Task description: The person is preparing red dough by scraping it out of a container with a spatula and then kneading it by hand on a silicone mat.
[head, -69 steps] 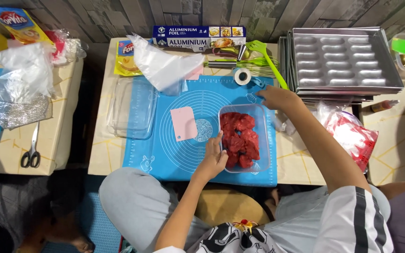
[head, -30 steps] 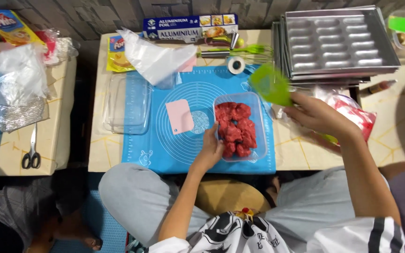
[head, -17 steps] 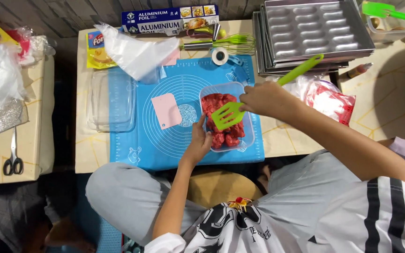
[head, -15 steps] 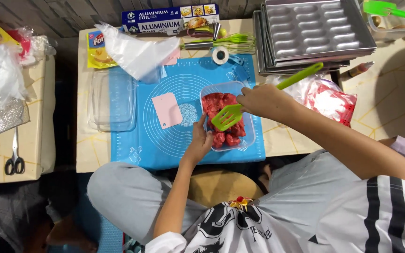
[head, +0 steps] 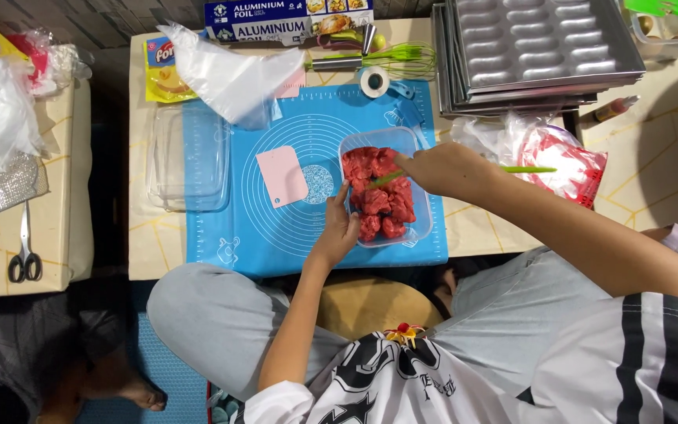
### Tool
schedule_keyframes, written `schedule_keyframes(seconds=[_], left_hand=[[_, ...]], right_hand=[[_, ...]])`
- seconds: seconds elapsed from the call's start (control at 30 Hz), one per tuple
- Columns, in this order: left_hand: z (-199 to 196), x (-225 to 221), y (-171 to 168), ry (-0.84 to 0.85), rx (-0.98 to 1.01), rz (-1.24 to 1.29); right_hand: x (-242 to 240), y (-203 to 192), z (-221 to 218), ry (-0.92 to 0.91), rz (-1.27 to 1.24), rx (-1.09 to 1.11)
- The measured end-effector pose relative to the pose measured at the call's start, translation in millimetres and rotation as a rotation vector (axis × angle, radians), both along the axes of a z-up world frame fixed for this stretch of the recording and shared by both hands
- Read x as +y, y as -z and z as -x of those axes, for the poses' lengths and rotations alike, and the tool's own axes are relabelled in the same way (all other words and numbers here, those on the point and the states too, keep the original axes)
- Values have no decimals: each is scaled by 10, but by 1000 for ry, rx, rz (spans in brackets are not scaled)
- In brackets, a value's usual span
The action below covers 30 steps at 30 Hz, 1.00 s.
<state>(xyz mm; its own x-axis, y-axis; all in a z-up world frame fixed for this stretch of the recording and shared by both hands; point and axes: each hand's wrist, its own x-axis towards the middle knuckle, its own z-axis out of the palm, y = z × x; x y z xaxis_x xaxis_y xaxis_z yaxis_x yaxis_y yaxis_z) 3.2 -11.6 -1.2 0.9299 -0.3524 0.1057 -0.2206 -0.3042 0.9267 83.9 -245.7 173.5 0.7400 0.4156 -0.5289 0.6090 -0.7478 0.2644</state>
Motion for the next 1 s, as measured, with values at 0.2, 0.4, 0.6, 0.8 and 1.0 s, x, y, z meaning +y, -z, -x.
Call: schedule_keyframes(seconds=[0.2,0.4,0.6,0.8,1.0], left_hand=[[-2,-1,101,0,-12,-12],[5,-8,101,1,-10,20],[-16,-16,84,-11,-29,13],[-11,-18,107,-14,-7,23],[-10,-63,186,-29,-5,26]], right_hand=[[73,-245,-82,-119,33,-33],[68,-140,-180,-137,25,-96],[225,232,-156,11,31,159],[296,569,-353,-96,77,87],[300,714,-495,-63,56,120]])
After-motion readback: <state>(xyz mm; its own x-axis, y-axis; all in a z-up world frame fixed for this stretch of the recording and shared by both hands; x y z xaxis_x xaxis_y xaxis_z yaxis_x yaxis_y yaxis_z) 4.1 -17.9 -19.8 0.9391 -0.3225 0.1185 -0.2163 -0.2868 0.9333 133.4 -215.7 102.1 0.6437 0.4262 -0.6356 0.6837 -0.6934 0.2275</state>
